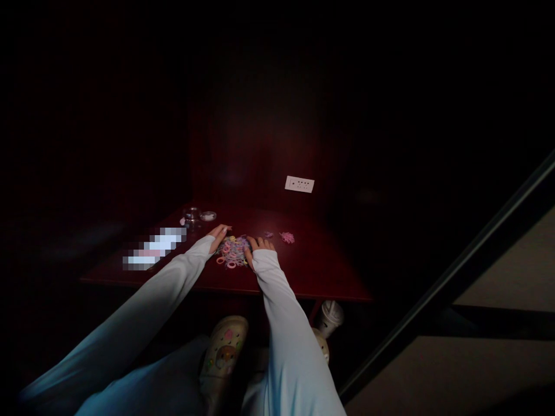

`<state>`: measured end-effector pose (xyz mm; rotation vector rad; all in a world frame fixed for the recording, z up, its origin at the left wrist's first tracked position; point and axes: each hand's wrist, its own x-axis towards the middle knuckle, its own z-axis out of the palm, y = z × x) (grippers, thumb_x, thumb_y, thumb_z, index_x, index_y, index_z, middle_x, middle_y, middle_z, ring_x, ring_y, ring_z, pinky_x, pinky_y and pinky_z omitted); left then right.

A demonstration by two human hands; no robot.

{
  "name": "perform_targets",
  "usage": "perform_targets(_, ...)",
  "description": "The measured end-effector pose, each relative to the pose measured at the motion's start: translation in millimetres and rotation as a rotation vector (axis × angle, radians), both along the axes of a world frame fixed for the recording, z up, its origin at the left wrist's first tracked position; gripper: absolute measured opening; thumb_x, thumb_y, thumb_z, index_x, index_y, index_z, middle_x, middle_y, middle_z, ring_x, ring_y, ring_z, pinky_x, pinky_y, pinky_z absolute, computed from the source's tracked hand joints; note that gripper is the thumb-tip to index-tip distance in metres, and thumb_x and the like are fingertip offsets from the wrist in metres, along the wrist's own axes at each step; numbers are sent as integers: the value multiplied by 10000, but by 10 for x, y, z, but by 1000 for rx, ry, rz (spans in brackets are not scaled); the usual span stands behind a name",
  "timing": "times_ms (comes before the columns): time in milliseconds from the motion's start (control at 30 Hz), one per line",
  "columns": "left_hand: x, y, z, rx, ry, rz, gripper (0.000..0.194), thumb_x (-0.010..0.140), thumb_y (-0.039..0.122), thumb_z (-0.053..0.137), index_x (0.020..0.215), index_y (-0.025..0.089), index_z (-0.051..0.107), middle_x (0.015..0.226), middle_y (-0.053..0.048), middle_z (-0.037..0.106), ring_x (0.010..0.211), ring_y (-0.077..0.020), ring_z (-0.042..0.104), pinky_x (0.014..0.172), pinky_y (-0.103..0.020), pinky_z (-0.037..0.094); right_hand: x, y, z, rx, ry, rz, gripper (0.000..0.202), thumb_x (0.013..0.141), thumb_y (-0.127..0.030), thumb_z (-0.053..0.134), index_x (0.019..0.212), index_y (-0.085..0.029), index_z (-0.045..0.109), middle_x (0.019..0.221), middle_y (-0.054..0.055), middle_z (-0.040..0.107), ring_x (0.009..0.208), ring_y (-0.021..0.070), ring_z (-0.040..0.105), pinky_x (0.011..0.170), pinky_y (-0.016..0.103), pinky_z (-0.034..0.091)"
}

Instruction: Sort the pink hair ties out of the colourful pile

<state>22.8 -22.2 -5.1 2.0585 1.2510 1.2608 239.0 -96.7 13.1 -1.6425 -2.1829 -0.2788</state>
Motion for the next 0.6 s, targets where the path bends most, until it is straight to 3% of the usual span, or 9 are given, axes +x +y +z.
perform_targets(133, -11, 60, -27, 5, -98, 15, 623, 968, 681, 245, 1092, 213, 638, 1217, -137, 703, 1213, -279, 647, 1139, -443, 469, 107, 129, -88, -41, 114, -117, 562, 1071, -424, 387, 1538, -138, 516, 1491, 183, 602, 1328, 309, 570, 1141, 422, 406)
perform_targets(267, -13, 127, -80, 9, -150, 58, 642, 964, 714, 238, 1005, 230, 658, 1210, -125, 712, 1226, -281, 643, 1163, -446, 448, 169, 239, -105, -188, 272, -192, 564, 1087, -415, 327, 1509, -119, 558, 1461, 185, 636, 1356, 293, 585, 1142, 402, 439)
perform_targets(467, -49, 217, -137, -6, -163, 58, 656, 944, 748, 274, 900, 234, 679, 1079, -112, 735, 1146, -295, 678, 1133, -471, 473, 122, 213, -81, -203, 326, -128, 522, 1096, -398, 321, 1471, -184, 614, 1418, 123, 681, 1380, 246, 575, 1168, 391, 447)
perform_targets(600, -12, 186, -102, -48, -208, -11, 760, 862, 882, 312, 869, 224, 692, 1070, -126, 755, 1089, -304, 694, 1086, -481, 503, 155, 254, -131, -213, 334, -76, 521, 1104, -362, 286, 1458, -203, 635, 1327, 113, 734, 1312, 235, 630, 1124, 377, 482)
